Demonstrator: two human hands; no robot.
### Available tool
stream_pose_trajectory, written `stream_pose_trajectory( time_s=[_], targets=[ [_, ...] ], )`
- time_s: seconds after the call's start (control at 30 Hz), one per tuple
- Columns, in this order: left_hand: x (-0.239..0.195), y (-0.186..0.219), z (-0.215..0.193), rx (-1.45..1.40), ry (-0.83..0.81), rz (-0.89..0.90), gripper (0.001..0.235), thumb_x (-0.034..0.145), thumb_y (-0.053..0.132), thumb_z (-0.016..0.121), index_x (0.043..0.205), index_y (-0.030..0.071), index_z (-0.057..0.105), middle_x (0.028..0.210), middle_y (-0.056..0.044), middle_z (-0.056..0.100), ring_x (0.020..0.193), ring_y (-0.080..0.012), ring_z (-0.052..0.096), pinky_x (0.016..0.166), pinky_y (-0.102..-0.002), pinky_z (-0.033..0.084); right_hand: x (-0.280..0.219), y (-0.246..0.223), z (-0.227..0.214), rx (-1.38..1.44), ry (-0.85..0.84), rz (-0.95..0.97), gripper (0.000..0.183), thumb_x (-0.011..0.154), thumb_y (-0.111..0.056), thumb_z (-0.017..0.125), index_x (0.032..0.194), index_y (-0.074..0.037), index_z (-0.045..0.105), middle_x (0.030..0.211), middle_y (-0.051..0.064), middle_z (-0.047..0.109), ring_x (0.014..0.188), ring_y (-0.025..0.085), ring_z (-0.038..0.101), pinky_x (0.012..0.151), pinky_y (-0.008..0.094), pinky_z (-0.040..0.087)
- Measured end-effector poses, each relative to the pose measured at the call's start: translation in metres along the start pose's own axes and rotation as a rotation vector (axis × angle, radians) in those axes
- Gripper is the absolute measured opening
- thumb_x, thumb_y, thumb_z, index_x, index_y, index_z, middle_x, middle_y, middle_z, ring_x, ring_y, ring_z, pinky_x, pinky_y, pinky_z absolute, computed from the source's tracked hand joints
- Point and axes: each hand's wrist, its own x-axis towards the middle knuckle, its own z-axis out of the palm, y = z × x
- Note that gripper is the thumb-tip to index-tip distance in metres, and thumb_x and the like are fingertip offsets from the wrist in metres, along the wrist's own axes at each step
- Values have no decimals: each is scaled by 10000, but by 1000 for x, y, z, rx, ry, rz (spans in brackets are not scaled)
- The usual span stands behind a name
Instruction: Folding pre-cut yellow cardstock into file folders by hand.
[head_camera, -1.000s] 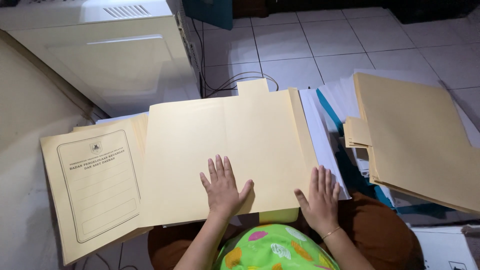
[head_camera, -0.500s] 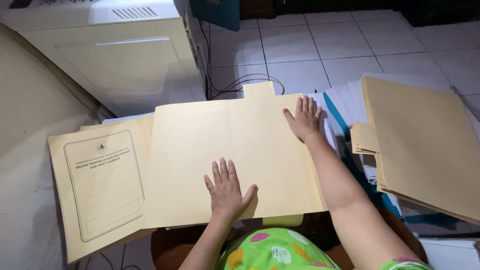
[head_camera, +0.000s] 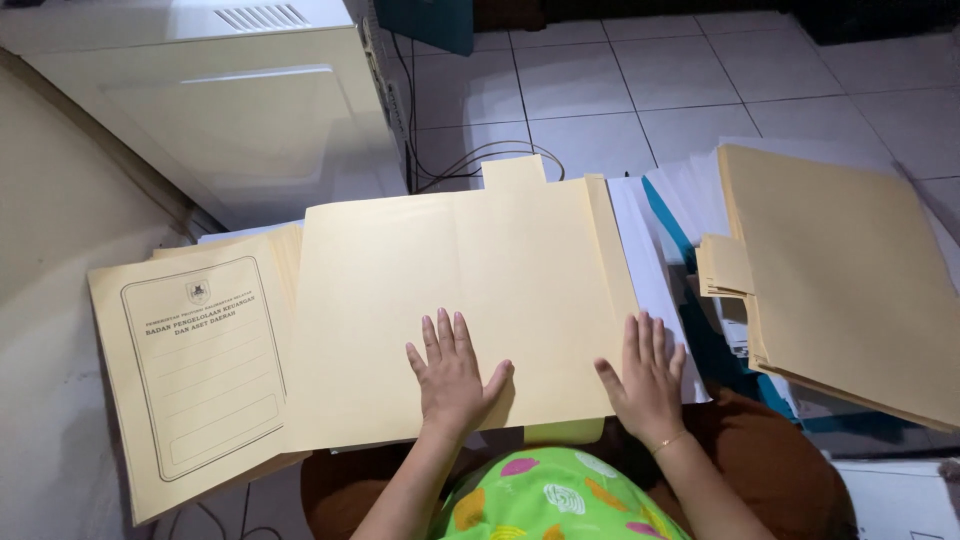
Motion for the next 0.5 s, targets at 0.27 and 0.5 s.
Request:
stream_pose_trajectory(
  time_s=[0.27, 0.5],
  targets=[
    [2, 0, -2, -3, -22, -3, 994, 948, 703, 362, 1607, -8, 143, 1668, -275, 102, 1549, -462, 3, 1146, -709, 27, 11, 8, 12, -63, -74, 47, 897, 1010, -721, 170, 1631, -78, 99, 1706, 200, 59, 1576, 379, -1, 1211, 642, 1],
    [5, -2, -4, 13, -73, -22, 999, 939, 727, 325, 1617, 23, 117, 1679, -249, 76, 1555, -440, -18, 1164, -693, 36, 207, -19, -5, -48, 24, -12, 927, 1011, -762, 143, 1635, -78, 171, 1715, 177, 111, 1593, 336, 32, 1223, 651, 7]
  ],
)
